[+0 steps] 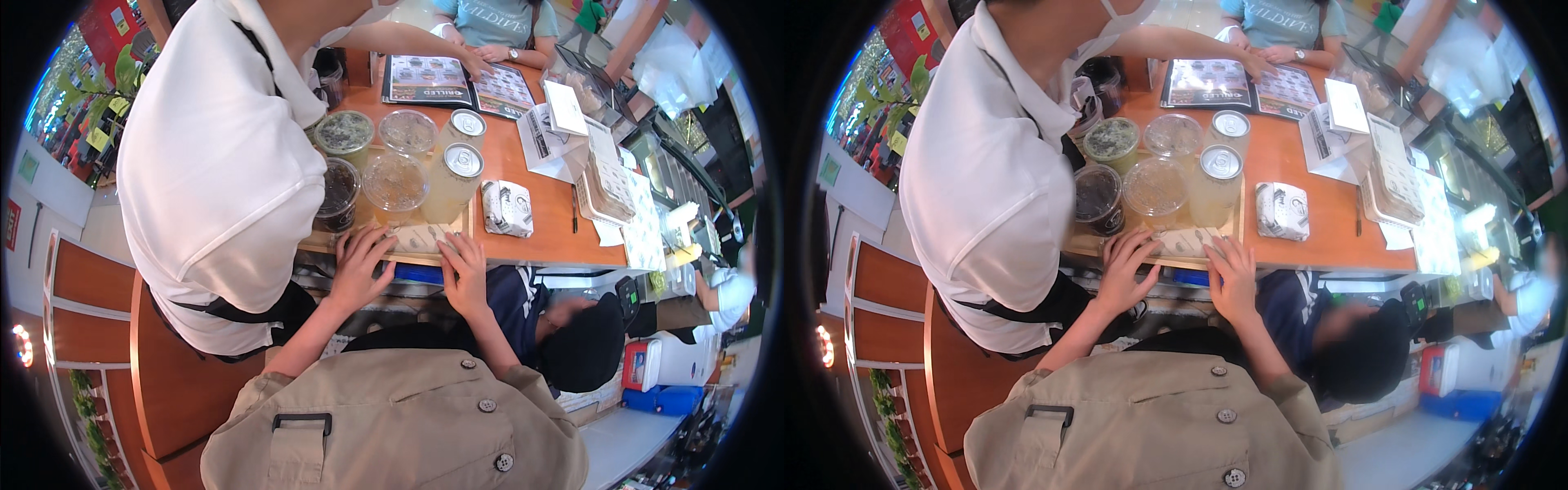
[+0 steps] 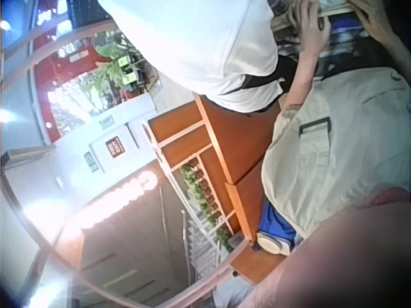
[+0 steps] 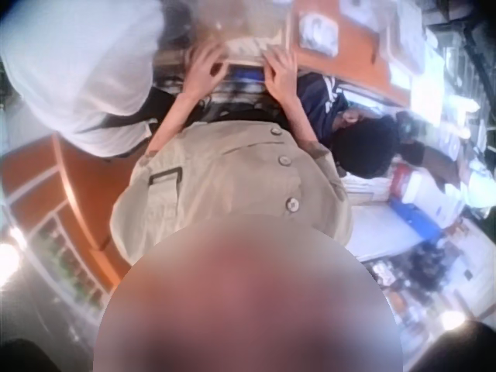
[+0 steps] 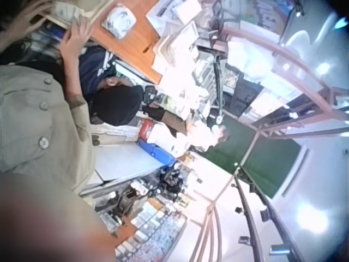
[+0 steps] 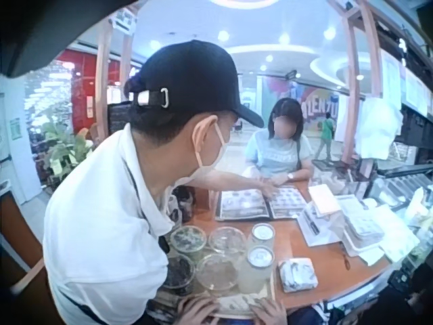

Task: The person prepares a beverage by scooping ice into a plastic cup, adding a dark liquid, and stirring with a spoon. They then place a lid on the cup, add straws, and hand the finished drink to a customer at the counter.

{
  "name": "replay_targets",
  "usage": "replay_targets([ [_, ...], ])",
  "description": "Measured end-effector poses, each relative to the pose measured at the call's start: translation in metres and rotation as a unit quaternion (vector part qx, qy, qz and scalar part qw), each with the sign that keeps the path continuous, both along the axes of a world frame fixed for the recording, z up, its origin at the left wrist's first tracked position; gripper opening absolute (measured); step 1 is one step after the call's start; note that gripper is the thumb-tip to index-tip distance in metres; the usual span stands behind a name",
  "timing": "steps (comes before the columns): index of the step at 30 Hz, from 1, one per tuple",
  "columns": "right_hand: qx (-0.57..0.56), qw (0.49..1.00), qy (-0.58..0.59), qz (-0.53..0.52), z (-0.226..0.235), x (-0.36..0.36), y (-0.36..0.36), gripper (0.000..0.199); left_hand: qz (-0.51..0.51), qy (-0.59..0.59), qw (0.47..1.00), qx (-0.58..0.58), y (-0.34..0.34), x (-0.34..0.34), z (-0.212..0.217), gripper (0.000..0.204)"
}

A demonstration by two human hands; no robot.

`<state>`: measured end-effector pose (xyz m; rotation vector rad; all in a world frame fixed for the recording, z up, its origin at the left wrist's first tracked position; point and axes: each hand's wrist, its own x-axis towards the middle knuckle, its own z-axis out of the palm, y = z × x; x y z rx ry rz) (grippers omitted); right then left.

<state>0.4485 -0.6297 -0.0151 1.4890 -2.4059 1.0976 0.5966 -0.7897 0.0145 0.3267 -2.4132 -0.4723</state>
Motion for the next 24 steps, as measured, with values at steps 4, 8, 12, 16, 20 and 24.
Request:
replay_targets([
  [4, -0.012, 1.000, -0.015, 0.000, 0.004, -0.003, -0.001, 0.028, 0.015, 0.183, 0.853, 0.488, 0.021, 0.021, -0.039, 0.024],
  [8, -0.029, 0.999, -0.018, 0.014, 0.006, -0.009, -0.003, 0.029, 0.074, 0.187, 0.442, 0.874, 0.040, 0.009, -0.046, 0.031],
  [12, -0.025, 0.998, -0.041, 0.030, 0.006, -0.014, -0.005, 0.029, 0.049, 0.188, 0.383, 0.903, 0.035, -0.036, -0.049, 0.040],
  [16, -0.021, 0.998, -0.040, 0.047, 0.021, -0.018, -0.009, 0.024, 0.113, 0.205, 0.390, 0.891, 0.035, -0.056, -0.053, 0.044],
  [20, -0.004, 0.994, -0.088, 0.064, 0.024, -0.033, -0.013, 0.017, 0.121, 0.201, 0.436, 0.869, 0.039, -0.054, -0.050, 0.036],
  [24, -0.009, 0.983, -0.124, 0.138, 0.038, -0.054, -0.010, 0.014, 0.132, 0.207, 0.474, 0.845, 0.043, -0.050, -0.042, 0.037],
])
